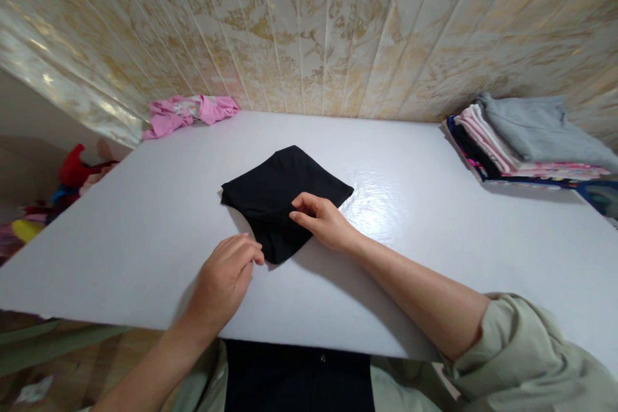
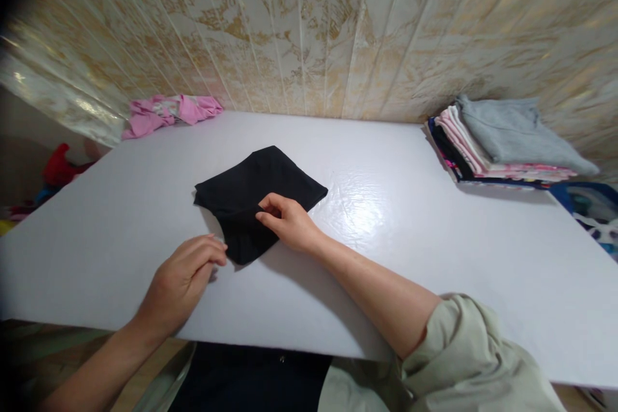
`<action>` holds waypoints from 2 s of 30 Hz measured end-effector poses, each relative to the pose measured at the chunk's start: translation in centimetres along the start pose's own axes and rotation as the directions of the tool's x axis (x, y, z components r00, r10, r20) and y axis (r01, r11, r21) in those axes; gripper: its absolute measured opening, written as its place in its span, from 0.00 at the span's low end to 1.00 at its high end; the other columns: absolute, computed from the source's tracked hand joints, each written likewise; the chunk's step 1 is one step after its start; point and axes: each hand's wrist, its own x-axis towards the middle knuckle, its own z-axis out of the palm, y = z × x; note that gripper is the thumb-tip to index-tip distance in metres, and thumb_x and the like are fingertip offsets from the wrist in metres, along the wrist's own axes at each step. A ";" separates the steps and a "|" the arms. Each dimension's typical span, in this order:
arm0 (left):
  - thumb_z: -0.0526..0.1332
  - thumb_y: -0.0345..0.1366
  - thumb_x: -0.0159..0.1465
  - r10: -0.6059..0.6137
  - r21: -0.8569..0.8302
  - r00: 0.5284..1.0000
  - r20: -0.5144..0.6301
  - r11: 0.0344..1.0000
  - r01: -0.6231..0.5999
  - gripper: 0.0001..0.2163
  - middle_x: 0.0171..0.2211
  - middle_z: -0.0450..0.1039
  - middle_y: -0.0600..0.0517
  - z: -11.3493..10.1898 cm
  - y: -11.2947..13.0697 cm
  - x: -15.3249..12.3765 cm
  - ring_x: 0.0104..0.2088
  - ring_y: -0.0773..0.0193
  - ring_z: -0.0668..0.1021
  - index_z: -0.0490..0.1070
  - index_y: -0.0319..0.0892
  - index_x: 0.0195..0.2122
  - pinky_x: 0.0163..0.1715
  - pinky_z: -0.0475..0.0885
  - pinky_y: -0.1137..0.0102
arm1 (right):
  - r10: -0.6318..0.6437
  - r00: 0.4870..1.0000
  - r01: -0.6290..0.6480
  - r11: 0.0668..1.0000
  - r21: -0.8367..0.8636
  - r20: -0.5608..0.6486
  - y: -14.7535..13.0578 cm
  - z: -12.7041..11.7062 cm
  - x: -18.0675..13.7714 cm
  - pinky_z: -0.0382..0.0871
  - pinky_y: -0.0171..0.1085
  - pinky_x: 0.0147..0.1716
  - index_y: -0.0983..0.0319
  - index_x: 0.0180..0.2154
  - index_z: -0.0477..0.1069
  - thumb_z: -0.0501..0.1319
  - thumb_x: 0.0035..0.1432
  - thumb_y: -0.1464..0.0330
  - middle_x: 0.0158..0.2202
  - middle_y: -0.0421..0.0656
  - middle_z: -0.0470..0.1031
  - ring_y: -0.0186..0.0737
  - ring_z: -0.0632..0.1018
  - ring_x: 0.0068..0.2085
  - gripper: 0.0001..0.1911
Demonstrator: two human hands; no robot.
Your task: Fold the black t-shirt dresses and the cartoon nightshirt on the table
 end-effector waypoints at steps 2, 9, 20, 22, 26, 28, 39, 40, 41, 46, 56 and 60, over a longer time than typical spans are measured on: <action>0.48 0.26 0.64 0.020 -0.001 1.000 0.001 1.000 -0.020 0.16 0.42 0.79 0.50 0.2 0.0 0.1 0.49 0.60 0.77 0.75 0.45 0.40 0.56 0.69 0.57 | 0.002 1.000 -0.002 1.000 0.002 -0.002 0.0 0.0 0.0 0.58 0.33 0.28 0.61 0.32 0.66 0.60 0.57 0.63 0.26 0.35 0.65 0.32 0.65 0.28 0.08; 0.50 0.27 0.65 0.052 0.021 0.996 0.077 0.998 -0.053 0.17 0.46 0.79 0.49 1.6 -1.5 0.0 0.50 0.58 0.77 0.76 0.46 0.45 0.56 0.68 0.53 | -0.059 0.998 0.061 0.995 -0.075 0.030 -0.4 -0.1 -0.4 0.61 0.33 0.31 0.61 0.33 0.66 0.59 0.59 0.66 0.28 0.36 0.66 0.34 0.68 0.30 0.05; 0.51 0.26 0.65 0.004 -0.043 0.999 0.047 0.999 -0.002 0.17 0.43 0.78 0.50 1.7 -1.6 -0.3 0.47 0.60 0.77 0.78 0.47 0.44 0.49 0.73 0.62 | -0.282 0.901 0.426 0.719 -0.549 0.330 -0.7 0.1 -1.4 0.59 0.37 0.40 0.59 0.38 0.71 0.59 0.61 0.73 0.37 0.42 0.71 0.38 0.72 0.39 0.05; 0.51 0.26 0.65 0.003 -0.041 0.999 0.046 0.999 -0.001 0.17 0.43 0.77 0.50 1.8 -1.7 -0.4 0.47 0.60 0.77 0.78 0.47 0.43 0.49 0.73 0.62 | -0.282 0.895 0.433 0.734 -0.523 0.346 -0.8 0.0 -1.3 0.60 0.37 0.40 0.59 0.38 0.71 0.59 0.61 0.73 0.37 0.42 0.72 0.38 0.72 0.39 0.05; 0.50 0.27 0.65 0.011 0.003 1.000 0.010 1.000 -0.011 0.15 0.41 0.77 0.49 2.0 -2.0 -0.7 0.47 0.59 0.77 0.77 0.45 0.39 0.48 0.73 0.62 | -0.239 0.861 0.457 0.751 -0.477 0.449 -0.7 -0.2 -1.2 0.60 0.36 0.41 0.59 0.38 0.73 0.61 0.60 0.74 0.37 0.41 0.73 0.38 0.73 0.40 0.06; 0.51 0.27 0.65 0.010 0.013 0.999 -0.031 1.000 -0.009 0.13 0.40 0.77 0.49 1.9 -1.9 -0.9 0.44 0.60 0.77 0.76 0.44 0.38 0.46 0.73 0.63 | -0.223 0.847 0.469 0.741 -0.481 0.482 -0.7 -0.3 -1.2 0.59 0.37 0.42 0.59 0.38 0.75 0.62 0.60 0.71 0.37 0.41 0.74 0.38 0.73 0.40 0.04; 0.55 0.30 0.65 0.088 0.067 0.996 0.033 0.994 -0.090 0.09 0.42 0.74 0.49 2.1 0.7 -0.8 0.46 0.59 0.74 0.72 0.43 0.44 0.54 0.67 0.58 | -0.181 0.913 0.328 0.859 -0.393 0.366 -1.1 -0.5 -0.9 0.61 0.35 0.36 0.61 0.26 0.72 0.58 0.64 0.68 0.29 0.40 0.72 0.35 0.72 0.33 0.14; 0.55 0.31 0.66 0.086 0.082 0.994 0.061 0.992 -0.091 0.09 0.41 0.74 0.49 2.2 0.7 -0.8 0.45 0.59 0.74 0.72 0.43 0.44 0.54 0.68 0.58 | -0.150 0.949 0.264 0.859 -0.439 0.278 -1.3 -0.8 -0.8 0.60 0.35 0.34 0.61 0.24 0.70 0.58 0.65 0.67 0.28 0.40 0.70 0.35 0.71 0.31 0.15; 0.56 0.33 0.66 0.082 0.093 0.994 0.072 0.992 -0.088 0.08 0.40 0.73 0.49 2.3 0.6 -0.7 0.44 0.59 0.74 0.72 0.43 0.43 0.53 0.68 0.58 | -0.115 0.979 0.186 0.842 -0.506 0.169 -1.4 -1.3 -0.6 0.58 0.34 0.31 0.61 0.24 0.68 0.57 0.65 0.67 0.27 0.40 0.69 0.34 0.70 0.30 0.16; 0.56 0.34 0.66 0.050 0.047 0.999 0.009 0.998 -0.050 0.07 0.32 0.71 0.53 1.4 1.4 0.0 0.37 0.62 0.74 0.72 0.44 0.33 0.51 0.68 0.59 | 0.142 0.977 -0.208 0.525 -0.825 -0.156 -2.3 -4.7 0.0 0.52 0.34 0.26 0.59 0.32 0.69 0.58 0.62 0.67 0.29 0.39 0.72 0.36 0.70 0.29 0.05; 0.52 0.42 0.69 -0.030 0.302 0.996 0.085 0.953 0.002 0.23 0.65 0.59 0.43 5.2 1.1 5.4 0.65 0.51 0.61 0.58 0.41 0.64 0.63 0.56 0.52 | 0.007 0.986 -0.163 0.315 -0.935 -0.169 -0.4 -5.8 0.0 0.62 0.46 0.53 0.62 0.61 0.60 0.55 0.65 0.64 0.61 0.52 0.65 0.51 0.67 0.58 0.25; 0.53 0.50 0.67 -0.033 0.357 0.975 0.221 0.933 -0.049 0.30 0.69 0.50 0.45 6.1 0.8 3.6 0.68 0.48 0.56 0.53 0.45 0.67 0.64 0.52 0.48 | 0.075 0.975 -0.224 0.295 -0.929 -0.211 0.7 -5.8 0.3 0.59 0.47 0.56 0.63 0.62 0.58 0.53 0.67 0.65 0.62 0.52 0.63 0.51 0.65 0.60 0.24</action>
